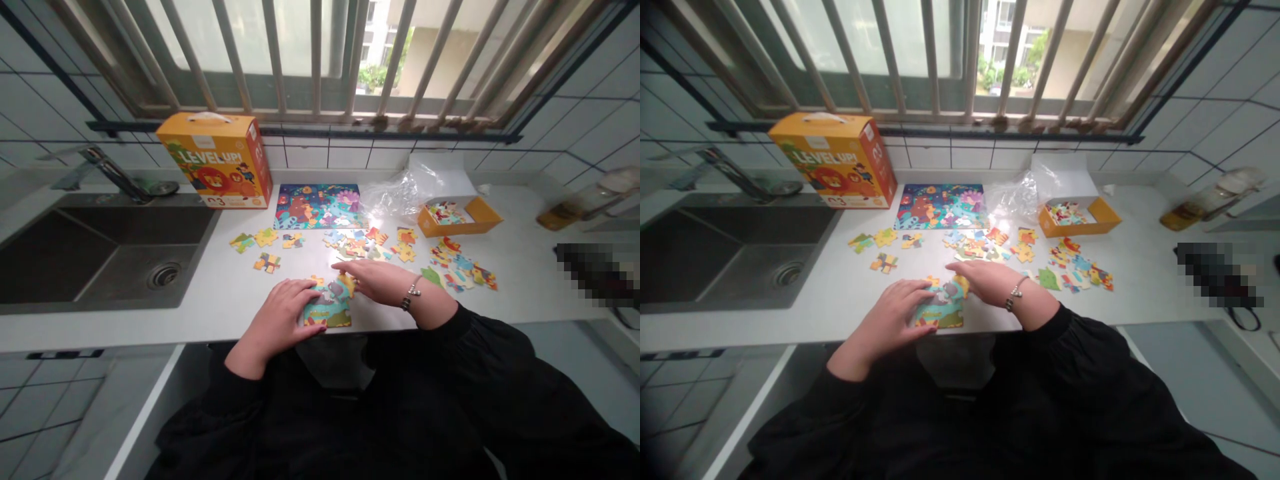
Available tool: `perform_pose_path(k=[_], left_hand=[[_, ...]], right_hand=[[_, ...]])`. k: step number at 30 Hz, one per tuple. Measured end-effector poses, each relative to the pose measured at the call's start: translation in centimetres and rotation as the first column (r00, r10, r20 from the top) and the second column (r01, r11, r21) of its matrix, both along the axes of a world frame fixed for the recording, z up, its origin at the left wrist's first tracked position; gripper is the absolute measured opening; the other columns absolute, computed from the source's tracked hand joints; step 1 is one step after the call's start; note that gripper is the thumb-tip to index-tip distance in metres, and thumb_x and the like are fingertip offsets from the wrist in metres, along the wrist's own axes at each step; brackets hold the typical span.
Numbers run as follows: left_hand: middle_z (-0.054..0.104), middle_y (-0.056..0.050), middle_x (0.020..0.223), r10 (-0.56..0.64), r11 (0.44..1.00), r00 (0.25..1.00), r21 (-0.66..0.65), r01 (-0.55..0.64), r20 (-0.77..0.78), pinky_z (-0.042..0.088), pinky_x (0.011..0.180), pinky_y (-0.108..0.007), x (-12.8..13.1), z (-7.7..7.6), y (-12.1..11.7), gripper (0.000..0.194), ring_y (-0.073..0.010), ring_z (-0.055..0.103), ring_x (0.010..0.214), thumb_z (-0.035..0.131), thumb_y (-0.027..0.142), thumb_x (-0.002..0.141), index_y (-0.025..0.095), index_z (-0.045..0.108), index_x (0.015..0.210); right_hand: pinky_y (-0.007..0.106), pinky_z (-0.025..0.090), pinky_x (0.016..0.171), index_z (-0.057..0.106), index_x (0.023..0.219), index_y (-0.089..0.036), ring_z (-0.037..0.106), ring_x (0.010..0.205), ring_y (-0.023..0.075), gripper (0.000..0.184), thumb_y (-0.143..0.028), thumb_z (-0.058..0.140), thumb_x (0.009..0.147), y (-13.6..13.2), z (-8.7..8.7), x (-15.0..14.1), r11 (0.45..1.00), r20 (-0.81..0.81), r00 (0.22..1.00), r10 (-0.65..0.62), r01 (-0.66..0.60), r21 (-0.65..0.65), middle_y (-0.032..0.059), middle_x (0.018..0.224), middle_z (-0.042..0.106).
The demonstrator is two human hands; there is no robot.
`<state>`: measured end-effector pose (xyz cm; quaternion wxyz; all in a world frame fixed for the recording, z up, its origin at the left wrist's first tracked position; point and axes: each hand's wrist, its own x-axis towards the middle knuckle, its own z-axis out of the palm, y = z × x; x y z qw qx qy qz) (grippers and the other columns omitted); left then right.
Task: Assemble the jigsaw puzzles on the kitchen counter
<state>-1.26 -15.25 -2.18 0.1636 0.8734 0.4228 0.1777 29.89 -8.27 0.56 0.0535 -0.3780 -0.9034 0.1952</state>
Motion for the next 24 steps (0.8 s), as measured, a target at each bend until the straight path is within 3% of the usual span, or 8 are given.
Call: perform_pose_path(k=[4,8,11,14,18,24], left_hand=[[0.066,-0.01,0.16,0.001,1.0,1.0,0.002,-0.001,0.0,0.044,0.128,-0.059,-0.2,0.0,-0.1,0.053,-0.0359,0.061,0.146,0.086,0.054,0.093,0.031,0.072,0.138],[0.065,-0.01,0.16,-0.001,1.0,1.0,0.002,0.001,-0.005,0.042,0.129,-0.059,-0.1,-0.1,-0.3,0.054,-0.0356,0.06,0.147,0.087,0.053,0.093,0.03,0.071,0.139],[0.066,-0.01,0.159,0.0,1.0,1.0,0.011,0.0,0.002,0.043,0.129,-0.058,0.0,-0.1,-0.3,0.055,-0.0357,0.06,0.147,0.087,0.054,0.093,0.03,0.071,0.14],[0.067,-0.011,0.157,0.003,1.0,1.0,0.017,-0.004,0.01,0.044,0.128,-0.058,0.0,0.0,-0.3,0.053,-0.0357,0.061,0.146,0.087,0.052,0.093,0.03,0.071,0.138],[0.067,-0.011,0.157,-0.005,1.0,1.0,0.014,0.005,0.01,0.044,0.128,-0.057,0.0,0.0,-0.3,0.053,-0.035,0.061,0.145,0.086,0.053,0.094,0.03,0.071,0.139],[0.066,-0.011,0.158,-0.004,1.0,1.0,0.017,0.004,0.007,0.044,0.127,-0.058,0.0,-0.1,-0.3,0.053,-0.0358,0.06,0.146,0.086,0.052,0.094,0.029,0.071,0.139]], right_hand=[[0.045,0.057,0.116,0.065,0.152,-0.025,0.071,0.134,0.0253,0.064,0.006,0.051,0.099,-1.4,-0.8,-1.3,0.993,-0.045,0.999,-0.017,0.022,0.115,0.0114,0.152,0.071],[0.049,0.056,0.113,0.07,0.143,-0.018,0.07,0.127,0.0314,0.033,-0.022,0.062,0.111,-3.0,-1.5,-3.1,0.958,-0.099,0.983,-0.157,0.176,0.225,0.0163,0.137,0.076],[0.051,0.055,0.109,0.07,0.139,-0.018,0.068,0.125,0.0362,0.041,-0.04,0.077,0.106,-3.7,-1.9,-4.1,0.928,-0.039,0.967,-0.253,0.254,0.272,0.0172,0.131,0.077],[0.048,0.054,0.109,0.07,0.137,-0.018,0.068,0.124,0.0353,0.044,-0.039,0.083,0.101,-3.4,-2.2,-4.4,0.926,-0.007,0.961,-0.277,0.269,0.264,0.0156,0.131,0.077],[0.047,0.054,0.11,0.073,0.127,-0.019,0.069,0.125,0.0331,0.031,-0.031,0.083,0.1,-2.2,-2.1,-3.4,0.942,-0.024,0.966,-0.257,0.256,0.215,0.0146,0.132,0.077],[0.047,0.058,0.11,0.078,0.119,-0.022,0.073,0.123,0.0299,0.021,-0.018,0.083,0.098,-1.4,-1.7,-1.8,0.987,-0.114,0.992,-0.046,0.063,0.146,0.0116,0.131,0.078]])
